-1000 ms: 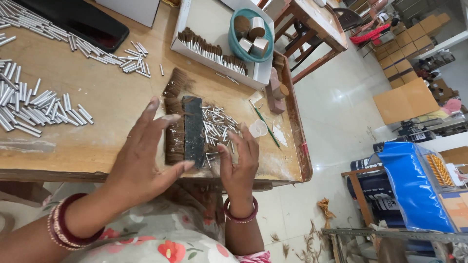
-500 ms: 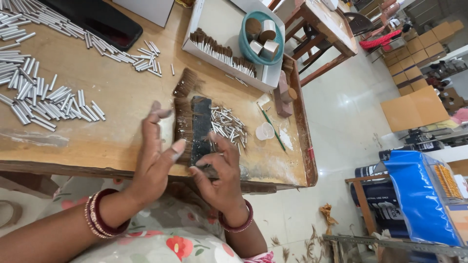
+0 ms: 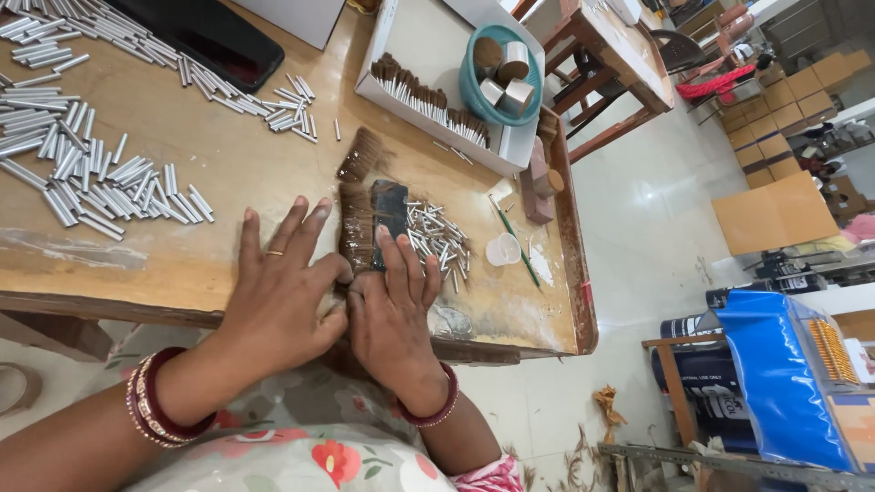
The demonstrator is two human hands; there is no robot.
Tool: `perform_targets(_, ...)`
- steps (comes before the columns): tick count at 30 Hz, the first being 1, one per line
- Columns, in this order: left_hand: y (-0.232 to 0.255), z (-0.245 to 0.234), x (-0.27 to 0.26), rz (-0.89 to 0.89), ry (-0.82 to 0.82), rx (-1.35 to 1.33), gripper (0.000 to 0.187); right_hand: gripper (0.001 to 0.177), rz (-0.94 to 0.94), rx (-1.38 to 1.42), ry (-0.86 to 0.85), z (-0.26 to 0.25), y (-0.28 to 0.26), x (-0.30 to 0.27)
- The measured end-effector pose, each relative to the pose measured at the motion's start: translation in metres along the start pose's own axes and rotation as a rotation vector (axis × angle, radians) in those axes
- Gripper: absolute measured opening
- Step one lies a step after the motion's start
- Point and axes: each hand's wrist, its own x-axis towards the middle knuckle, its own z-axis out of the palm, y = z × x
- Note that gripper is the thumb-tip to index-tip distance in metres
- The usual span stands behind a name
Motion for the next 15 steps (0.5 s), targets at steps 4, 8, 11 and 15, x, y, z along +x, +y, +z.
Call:
perform_targets(4, 0.001, 0.001, 0.002, -0.002, 0.005, -0.004, 0.028, 0.015, 0.033, 0.02, 0.035, 0.006, -0.004, -0.004)
perform_targets(8, 0.002, 0.003, -0.001, 0.003, -0.01, 0.02, 0.021, 0.014, 0.057, 0.012, 0.111, 0.004, -0.004, -0.006)
perform_targets(11, 0.002, 0.001, -0.001, 0.034, 0.03, 0.003, 0.019, 0.014, 0.094, 0.055, 0.233, -0.003, 0.002, -0.012)
perform_targets(15, 0.015, -0.017, -0.001, 0.086, 0.152, -0.265, 0.024, 0.019, 0.089, 0.034, 0.459, -0.013, 0.007, -0.028)
